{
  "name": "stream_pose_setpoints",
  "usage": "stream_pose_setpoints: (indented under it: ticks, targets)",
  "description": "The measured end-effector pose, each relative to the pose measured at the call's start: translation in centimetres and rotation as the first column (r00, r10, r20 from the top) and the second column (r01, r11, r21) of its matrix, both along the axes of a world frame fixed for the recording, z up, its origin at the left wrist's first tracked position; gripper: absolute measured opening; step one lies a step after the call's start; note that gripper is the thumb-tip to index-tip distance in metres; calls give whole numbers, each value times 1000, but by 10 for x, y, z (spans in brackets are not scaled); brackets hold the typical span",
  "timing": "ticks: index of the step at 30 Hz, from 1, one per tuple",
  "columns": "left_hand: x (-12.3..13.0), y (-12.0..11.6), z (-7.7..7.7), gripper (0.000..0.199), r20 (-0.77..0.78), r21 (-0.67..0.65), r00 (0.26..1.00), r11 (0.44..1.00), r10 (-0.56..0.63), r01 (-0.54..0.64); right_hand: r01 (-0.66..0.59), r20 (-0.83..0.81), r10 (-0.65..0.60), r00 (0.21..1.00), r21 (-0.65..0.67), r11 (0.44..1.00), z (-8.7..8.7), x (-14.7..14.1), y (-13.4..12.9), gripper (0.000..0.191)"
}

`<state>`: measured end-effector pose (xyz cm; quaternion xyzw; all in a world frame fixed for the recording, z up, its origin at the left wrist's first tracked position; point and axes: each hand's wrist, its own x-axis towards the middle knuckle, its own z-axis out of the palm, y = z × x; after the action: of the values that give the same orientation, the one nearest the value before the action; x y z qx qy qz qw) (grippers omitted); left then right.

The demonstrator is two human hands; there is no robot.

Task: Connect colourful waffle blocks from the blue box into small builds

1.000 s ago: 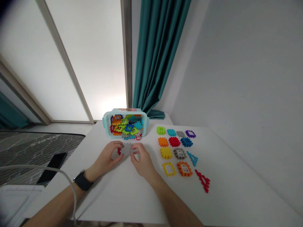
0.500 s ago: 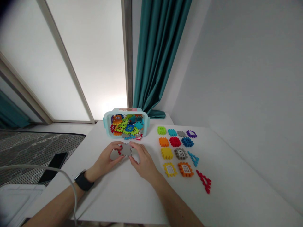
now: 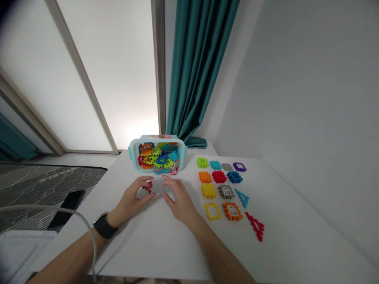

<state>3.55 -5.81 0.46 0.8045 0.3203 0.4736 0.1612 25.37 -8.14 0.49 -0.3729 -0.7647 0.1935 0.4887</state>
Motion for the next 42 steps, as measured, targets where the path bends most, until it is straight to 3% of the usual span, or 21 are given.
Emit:
stream_pose_setpoints:
  ticks: [10,15,20,28,33,37,39,42]
  targets:
    - [-1,3,-1,21,-14,30,999,999,-43,43,8,89,-11,996,30,1000,4,1,-1,22]
    - [-1,3,0,10,-63,17,995,997,-73,74,14,96,-15,995,7,1000,5,0,-3,19]
    - [0,1,1,6,-85,31,995,998,-50,53,-6,105,7,994,-13,1000,2,0,-3,25]
    - [0,-1,4,9,-70,41,997,999,-21,24,-16,125,14,992,16,1000,4,2,-3,20]
    - [0,-1,3,17,-47,-72,996,994,-80,77,-1,58,4,998,-42,999,4,0,-2,20]
    - [5,-2,1,22,-35,-232,996,970,-83,72,50,-62,-66,996,-230,972,-1,-5,2,23]
    - [9,-2,2,23,23,-372,998,926,-63,67,51,-136,-106,985,-357,933,-3,-8,4,24]
    - [14,0,5,28,183,-560,982,816,-41,139,-57,-287,-106,952,-508,860,-3,-14,5,29]
